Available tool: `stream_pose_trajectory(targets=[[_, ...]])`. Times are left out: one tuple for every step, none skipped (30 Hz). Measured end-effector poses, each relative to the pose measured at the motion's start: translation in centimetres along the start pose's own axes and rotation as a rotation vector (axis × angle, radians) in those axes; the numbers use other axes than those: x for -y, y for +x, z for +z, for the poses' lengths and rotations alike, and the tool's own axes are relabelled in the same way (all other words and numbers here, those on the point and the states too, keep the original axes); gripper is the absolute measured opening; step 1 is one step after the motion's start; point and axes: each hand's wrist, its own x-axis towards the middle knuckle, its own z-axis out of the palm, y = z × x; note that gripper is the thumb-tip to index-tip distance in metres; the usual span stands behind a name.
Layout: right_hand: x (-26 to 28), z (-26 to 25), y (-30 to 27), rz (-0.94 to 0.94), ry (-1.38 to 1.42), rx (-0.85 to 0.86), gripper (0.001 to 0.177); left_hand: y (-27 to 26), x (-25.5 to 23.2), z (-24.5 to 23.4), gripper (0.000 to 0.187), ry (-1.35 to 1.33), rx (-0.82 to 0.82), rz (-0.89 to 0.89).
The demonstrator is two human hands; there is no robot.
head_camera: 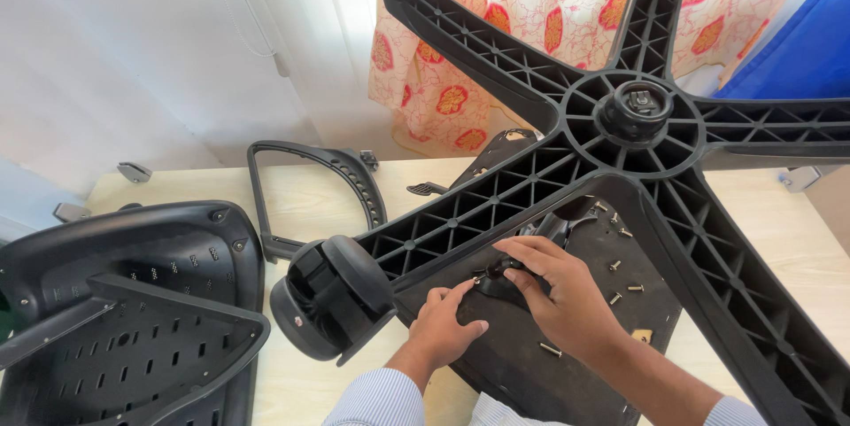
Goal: The person assembles an office chair by attaching the seat to the five-star base. They align the seat plate over the central gas-lift stem, insert screws into the mounting holes, and tighten them with a screwdriver. The person repeats this for multiple screws to secure the seat to the base.
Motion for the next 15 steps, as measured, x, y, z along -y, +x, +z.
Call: stream_pose_trajectory(targets=[[-0.1, -0.1, 0.0, -0.003, 0.000, 0.004, 0.033, 0.0, 0.0, 0.2, 0.079, 0.005, -0.004, 0.000], [0.0, -0.1, 0.1, -0.009, -0.001, 0.008, 0.033, 0.0, 0.0, 0.2, 0.079, 0.009, -0.011, 0.000], [0.1, -0.1, 0.2, -0.014, -0.002, 0.013, 0.033, 0.0, 0.1, 0.2, 0.078, 0.013, -0.017, 0.000], [0.2, 0.0, 0.2, -0.060, -0.029, -0.007, 0.032, -0.1, 0.1, 0.1, 0.078, 0.012, -0.015, 0.000], [0.3, 0.1, 0.1, -0.107, -0.057, -0.027, 0.031, -0.1, 0.1, 0.1, 0.078, 0.011, -0.013, 0.000], [0.5, 0.2, 0.1, -0.153, -0.084, -0.047, 0.030, -0.2, 0.2, 0.0, 0.078, 0.011, -0.012, 0.001], [0.6, 0.3, 0.0, -0.120, -0.097, -0.041, 0.030, -0.2, 0.2, -0.2, 0.078, 0.007, -0.006, 0.000], [0.7, 0.4, 0.0, -0.086, -0.111, -0.033, 0.031, -0.2, 0.3, -0.2, 0.078, 0.001, 0.001, -0.001], [0.8, 0.5, 0.0, -0.052, -0.124, -0.026, 0.031, -0.2, 0.3, -0.3, 0.078, -0.005, 0.008, -0.002], [0.9, 0.6, 0.0, -0.015, -0.123, -0.014, 0.032, -0.2, 0.3, -0.4, 0.078, -0.007, 0.009, 0.001], [1.0, 0.6, 0.0, 0.022, -0.121, -0.003, 0.034, -0.3, 0.3, -0.5, 0.078, -0.009, 0.010, 0.005], [1.0, 0.7, 0.0, 0.059, -0.118, 0.009, 0.035, -0.4, 0.3, -0.5, 0.078, -0.010, 0.012, 0.008], [1.0, 0.7, 0.0, 0.037, -0.089, 0.000, 0.033, -0.3, 0.3, -0.5, 0.078, -0.016, 0.021, -0.001], [0.9, 0.6, 0.0, 0.014, -0.060, -0.010, 0.031, -0.3, 0.2, -0.5, 0.078, -0.021, 0.029, -0.010], [0.9, 0.6, -0.1, -0.010, -0.031, -0.019, 0.030, -0.2, 0.2, -0.5, 0.078, -0.027, 0.037, -0.019]])
